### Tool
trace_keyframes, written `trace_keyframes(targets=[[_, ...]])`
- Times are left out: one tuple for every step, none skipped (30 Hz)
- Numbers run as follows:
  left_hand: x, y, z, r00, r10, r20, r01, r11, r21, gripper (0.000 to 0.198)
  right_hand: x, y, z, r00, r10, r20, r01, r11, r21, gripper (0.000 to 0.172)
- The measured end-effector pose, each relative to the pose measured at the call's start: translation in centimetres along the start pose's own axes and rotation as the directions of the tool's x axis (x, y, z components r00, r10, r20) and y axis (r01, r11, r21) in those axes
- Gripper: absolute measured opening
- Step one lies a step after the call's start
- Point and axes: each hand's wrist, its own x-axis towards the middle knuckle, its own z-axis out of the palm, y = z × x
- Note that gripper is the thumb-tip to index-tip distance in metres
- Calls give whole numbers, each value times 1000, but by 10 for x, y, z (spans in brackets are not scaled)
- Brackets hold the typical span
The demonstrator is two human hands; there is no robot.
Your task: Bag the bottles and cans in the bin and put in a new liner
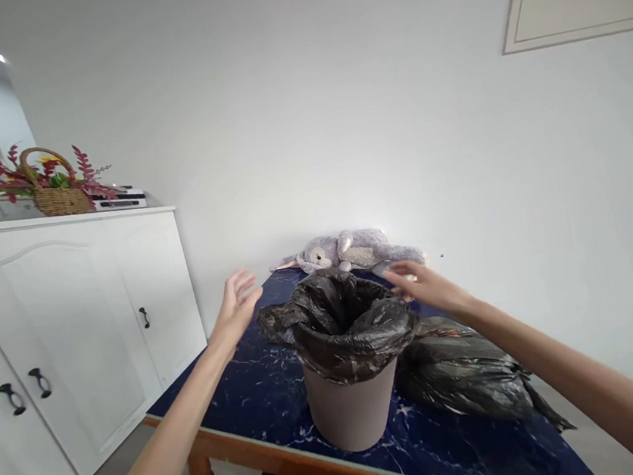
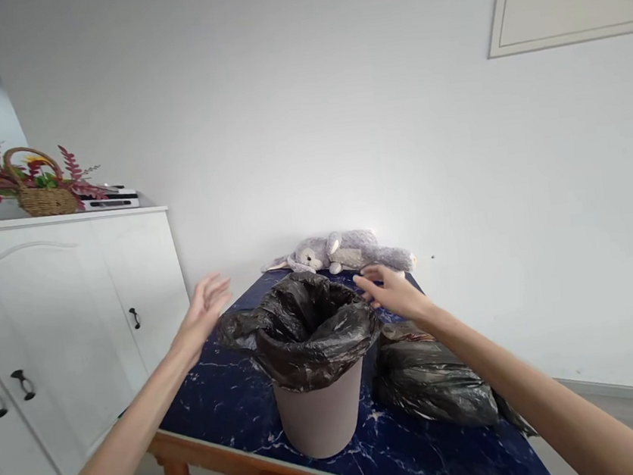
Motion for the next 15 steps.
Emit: trace_keyframes(targets=[[-2, 9, -3, 998, 29, 58, -29, 1000, -5, 60, -7, -5, -1, 1000, -20, -18, 20, 1000, -11, 62], [-4, 17, -5, 986, 67, 150, -66, 998, -10, 59, -14, -11, 0, 999, -41, -24, 41, 999, -4, 69], [-8, 24, -3, 958, 107, 266, -108, 994, -12, 60, -22, -18, 1, 998, -64, -19, 64, 998, 11, 78], [-12, 28, 0, 916, 133, 379, -139, 990, -12, 65, -29, -25, 4, 998, -65, 4, 65, 997, 35, 86], [-17, 31, 5, 873, 147, 465, -159, 987, -14, 74, -37, -31, 7, 998, -39, 41, 36, 997, 70, 94], [-23, 30, 11, 844, 158, 513, -170, 985, -23, 88, -45, -36, 11, 996, 2, 84, -11, 994, 111, 101], [-28, 28, 18, 832, 166, 530, -171, 984, -40, 102, -52, -41, 16, 991, 47, 122, -66, 986, 154, 107], [-34, 24, 26, 834, 168, 525, -160, 985, -60, 115, -58, -43, 21, 985, 89, 145, -118, 971, 206, 111], [-40, 18, 33, 845, 163, 509, -139, 987, -85, 125, -64, -43, 28, 980, 126, 157, -164, 950, 266, 114], [-46, 12, 40, 859, 152, 489, -111, 988, -112, 131, -68, -40, 35, 975, 159, 154, -203, 921, 333, 113], [-51, 5, 46, 871, 137, 471, -80, 987, -139, 135, -71, -34, 43, 972, 189, 139, -230, 886, 402, 110], [-56, -2, 51, 881, 122, 457, -50, 985, -167, 139, -73, -26, 51, 970, 213, 113, -242, 850, 469, 103], [-60, -8, 56, 886, 105, 451, -21, 982, -188, 143, -74, -15, 60, 970, 226, 90, -239, 816, 526, 95], [-64, -14, 60, 890, 86, 449, 6, 980, -199, 147, -75, -4, 68, 975, 215, 61, -212, 800, 561, 88], [-67, -19, 63, 890, 61, 452, 31, 980, -194, 151, -74, 8, 76, 983, 183, 31, -168, 802, 574, 84]])
